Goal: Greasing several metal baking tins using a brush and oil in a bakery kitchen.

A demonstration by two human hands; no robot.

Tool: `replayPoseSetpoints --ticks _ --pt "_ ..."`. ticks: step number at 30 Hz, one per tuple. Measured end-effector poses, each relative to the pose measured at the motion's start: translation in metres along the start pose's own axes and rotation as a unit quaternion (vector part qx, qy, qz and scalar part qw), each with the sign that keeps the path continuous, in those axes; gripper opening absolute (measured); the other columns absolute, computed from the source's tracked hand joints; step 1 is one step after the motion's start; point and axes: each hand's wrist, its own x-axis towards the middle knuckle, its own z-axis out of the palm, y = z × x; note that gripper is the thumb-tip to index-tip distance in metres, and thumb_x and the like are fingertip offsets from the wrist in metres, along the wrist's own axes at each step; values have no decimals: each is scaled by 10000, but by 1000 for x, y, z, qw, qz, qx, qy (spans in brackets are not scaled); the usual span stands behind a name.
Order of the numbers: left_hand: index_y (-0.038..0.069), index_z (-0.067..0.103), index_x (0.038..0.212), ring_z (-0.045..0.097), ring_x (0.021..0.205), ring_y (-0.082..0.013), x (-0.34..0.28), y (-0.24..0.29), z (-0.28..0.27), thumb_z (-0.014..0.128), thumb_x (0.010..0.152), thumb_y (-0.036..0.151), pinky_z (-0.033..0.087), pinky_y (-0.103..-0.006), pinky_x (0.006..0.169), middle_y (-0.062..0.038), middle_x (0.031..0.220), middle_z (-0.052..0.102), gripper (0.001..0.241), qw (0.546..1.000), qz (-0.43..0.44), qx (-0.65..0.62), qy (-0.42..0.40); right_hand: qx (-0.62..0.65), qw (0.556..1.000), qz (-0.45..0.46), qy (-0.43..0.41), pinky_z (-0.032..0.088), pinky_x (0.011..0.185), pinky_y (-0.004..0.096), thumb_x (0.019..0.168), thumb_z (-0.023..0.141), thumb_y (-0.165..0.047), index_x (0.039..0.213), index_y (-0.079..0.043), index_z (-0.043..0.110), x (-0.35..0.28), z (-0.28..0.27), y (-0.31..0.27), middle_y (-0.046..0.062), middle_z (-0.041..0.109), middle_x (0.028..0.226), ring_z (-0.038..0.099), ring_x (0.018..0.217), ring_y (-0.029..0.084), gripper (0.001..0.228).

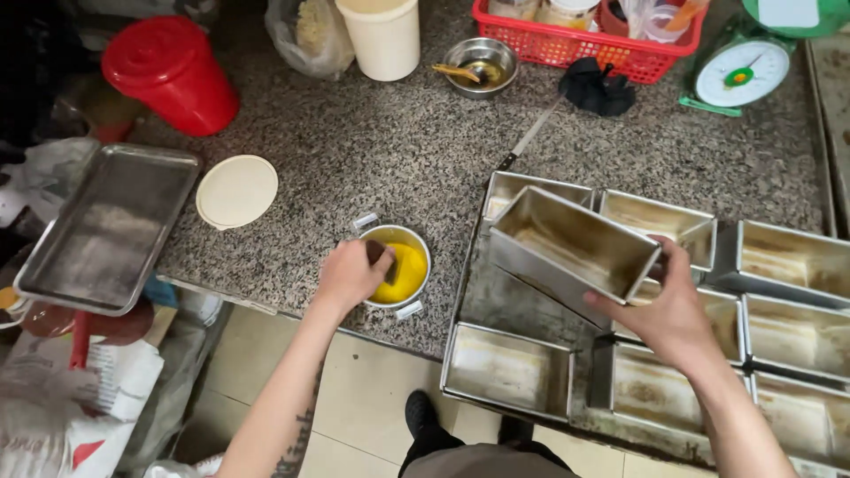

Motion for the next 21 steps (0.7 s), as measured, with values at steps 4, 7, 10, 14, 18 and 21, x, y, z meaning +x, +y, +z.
replayPoseSetpoints --ticks 4,7,10,14,18,21 --pt "53 742 843 679 656 -401 6 -3 5 657 944 379 555 -475 630 -161 788 732 352 1000 19 3 16 9 999 10 34 412 1118 600 610 915 -321 1593 -26 164 -5 9 18 296 467 1468 538 1312 441 1271" --pt "25 750 897 710 749 -359 14 -10 15 655 962 329 581 -449 722 -168 873 750 325 999 29 21 -4 45 997 -37 47 463 1057 602 594 905 -305 1561 20 191 -1 18 26 328 485 1409 581 1237 462 1245" --pt "15 739 865 689 761 -361 5 -5 -2 666 962 377 575 -455 738 -187 872 725 382 999 43 24 0 8 998 -26 48 466 1066 659 557 944 -316 1562 -9 208 3 24 26 320 488 1430 559 1272 471 1283" --pt "191 802 988 676 688 -261 -40 27 -68 626 967 308 544 -385 658 -52 779 763 213 989 79 -70 100 78 993 -66 67 427 1095 531 577 956 -269 1523 -38 297 2 33 24 270 551 1398 550 1302 395 1176" --pt "127 800 1006 739 917 -336 -62 30 -60 677 987 175 577 -421 817 -124 932 776 134 894 195 -199 351 137 986 -73 57 336 1201 589 558 973 -236 1532 -57 307 11 42 16 301 523 1450 462 1422 433 1193" --pt "48 779 1052 702 920 -359 -57 5 3 595 1011 142 556 -439 866 -169 920 737 211 915 188 -168 314 121 986 -108 49 458 1125 563 571 986 -253 1562 -82 247 18 54 9 299 476 1481 441 1428 453 1247"
